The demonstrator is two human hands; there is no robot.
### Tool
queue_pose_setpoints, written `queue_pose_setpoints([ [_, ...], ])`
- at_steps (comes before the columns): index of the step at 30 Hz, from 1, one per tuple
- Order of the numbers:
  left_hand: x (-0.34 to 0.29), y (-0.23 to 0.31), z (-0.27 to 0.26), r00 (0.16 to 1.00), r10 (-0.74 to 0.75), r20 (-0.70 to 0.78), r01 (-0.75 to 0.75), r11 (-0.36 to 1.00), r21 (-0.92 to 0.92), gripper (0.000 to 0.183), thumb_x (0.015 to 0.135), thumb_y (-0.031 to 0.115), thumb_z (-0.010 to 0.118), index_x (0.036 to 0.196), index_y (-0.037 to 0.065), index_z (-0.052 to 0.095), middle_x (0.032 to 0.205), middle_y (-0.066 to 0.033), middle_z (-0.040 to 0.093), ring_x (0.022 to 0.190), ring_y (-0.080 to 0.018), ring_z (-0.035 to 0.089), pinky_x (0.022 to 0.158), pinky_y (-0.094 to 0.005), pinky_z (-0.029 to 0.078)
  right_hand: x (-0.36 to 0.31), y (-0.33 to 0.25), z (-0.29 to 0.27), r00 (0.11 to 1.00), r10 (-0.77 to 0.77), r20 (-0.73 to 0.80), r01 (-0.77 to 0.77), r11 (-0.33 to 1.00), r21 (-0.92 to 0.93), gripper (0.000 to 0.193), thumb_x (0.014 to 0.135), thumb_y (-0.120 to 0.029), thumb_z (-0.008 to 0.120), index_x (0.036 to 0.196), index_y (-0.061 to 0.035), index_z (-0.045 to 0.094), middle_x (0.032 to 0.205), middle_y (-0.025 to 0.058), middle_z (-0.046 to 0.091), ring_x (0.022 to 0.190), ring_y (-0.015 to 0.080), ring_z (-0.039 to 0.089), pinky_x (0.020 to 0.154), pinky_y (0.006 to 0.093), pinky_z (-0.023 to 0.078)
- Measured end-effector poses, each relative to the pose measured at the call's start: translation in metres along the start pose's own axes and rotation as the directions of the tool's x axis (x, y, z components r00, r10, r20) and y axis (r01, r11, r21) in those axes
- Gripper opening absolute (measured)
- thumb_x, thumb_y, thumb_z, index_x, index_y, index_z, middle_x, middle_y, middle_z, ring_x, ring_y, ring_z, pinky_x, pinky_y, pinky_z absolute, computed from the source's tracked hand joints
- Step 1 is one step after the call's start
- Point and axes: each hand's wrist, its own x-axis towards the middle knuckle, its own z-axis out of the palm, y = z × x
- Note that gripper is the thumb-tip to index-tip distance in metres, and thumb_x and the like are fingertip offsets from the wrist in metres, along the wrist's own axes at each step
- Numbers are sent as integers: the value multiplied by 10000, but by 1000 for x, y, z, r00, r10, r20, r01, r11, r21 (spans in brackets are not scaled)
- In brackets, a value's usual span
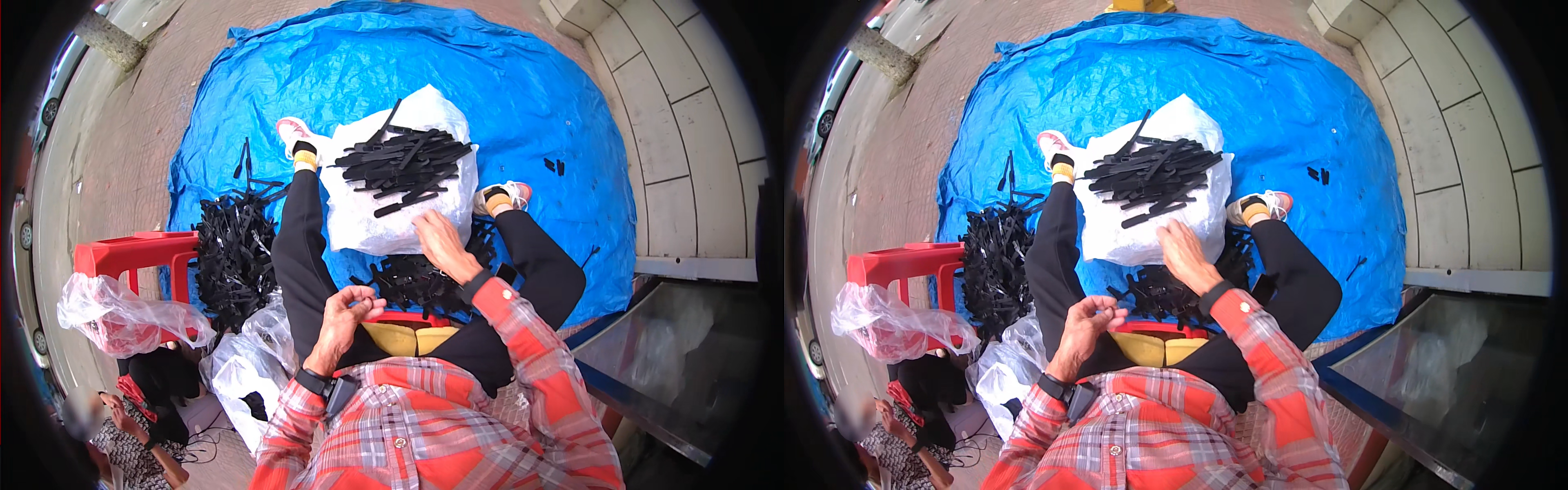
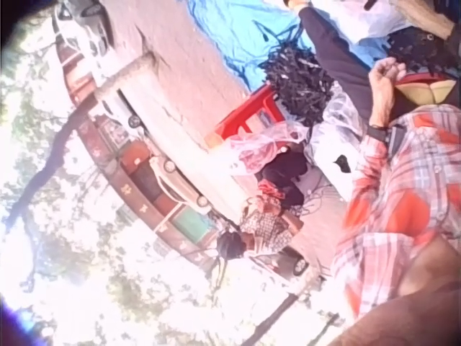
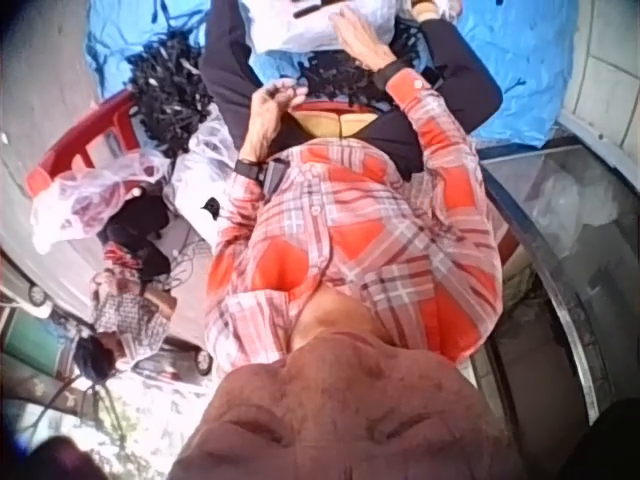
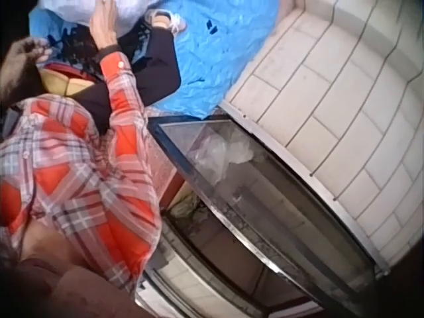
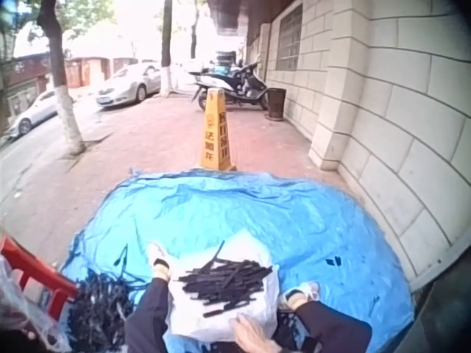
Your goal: Assembling black plastic shoe components by inserting small metallic rivets or fasteners into pre-drilled holes.
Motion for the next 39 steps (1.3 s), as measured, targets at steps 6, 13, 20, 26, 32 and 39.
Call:
queue_pose_setpoints([
  [6,-2,17,-11,998,-17,-59,7,986,-167,197,822,-12,576,1016,-41,552,920,-127,619,827,-207,631,704,-278,535,56,-6,40,981,-69,182,114,962,-247,174,697,-5,534,868,21,514,910,161,462,900,305,497,727,377,465],
  [13,-3,31,-12,991,134,-10,-131,949,-287,270,764,-24,639,1026,-33,573,948,-116,619,866,-207,622,811,-294,501,55,0,21,983,-149,111,177,930,-323,142,735,-60,503,868,-21,469,833,155,519,816,295,503,735,384,389],
  [20,-27,36,-6,958,288,-14,-287,950,-120,284,810,-29,587,1092,-34,547,934,-132,622,844,-201,632,723,-294,537,15,-56,-21,971,195,139,-235,886,400,169,838,-123,542,916,7,466,746,112,525,612,209,510,583,319,420],
  [26,-35,34,3,962,265,62,-247,947,-205,233,836,-1,564,1064,-33,535,940,-153,621,813,-200,633,719,-289,533,-44,-98,-55,863,293,412,-502,586,636,242,777,14,573,1003,-1,485,771,33,530,660,94,515,593,242,438],
  [32,-48,30,5,954,284,90,-267,950,-163,301,831,30,588,1121,-40,544,965,-125,622,791,-152,624,733,-253,515,-64,-123,-63,838,348,420,-544,478,690,225,827,-44,575,1038,-6,506,725,32,537,547,72,510,465,216,407],
  [39,-49,30,3,954,258,149,-248,965,-82,267,901,113,510,1139,-4,540,817,-75,628,637,-95,585,586,-203,476,-63,-134,-70,839,273,471,-542,502,674,194,856,-98,558,1035,-21,553,658,-4,525,565,43,479,481,193,383],
])
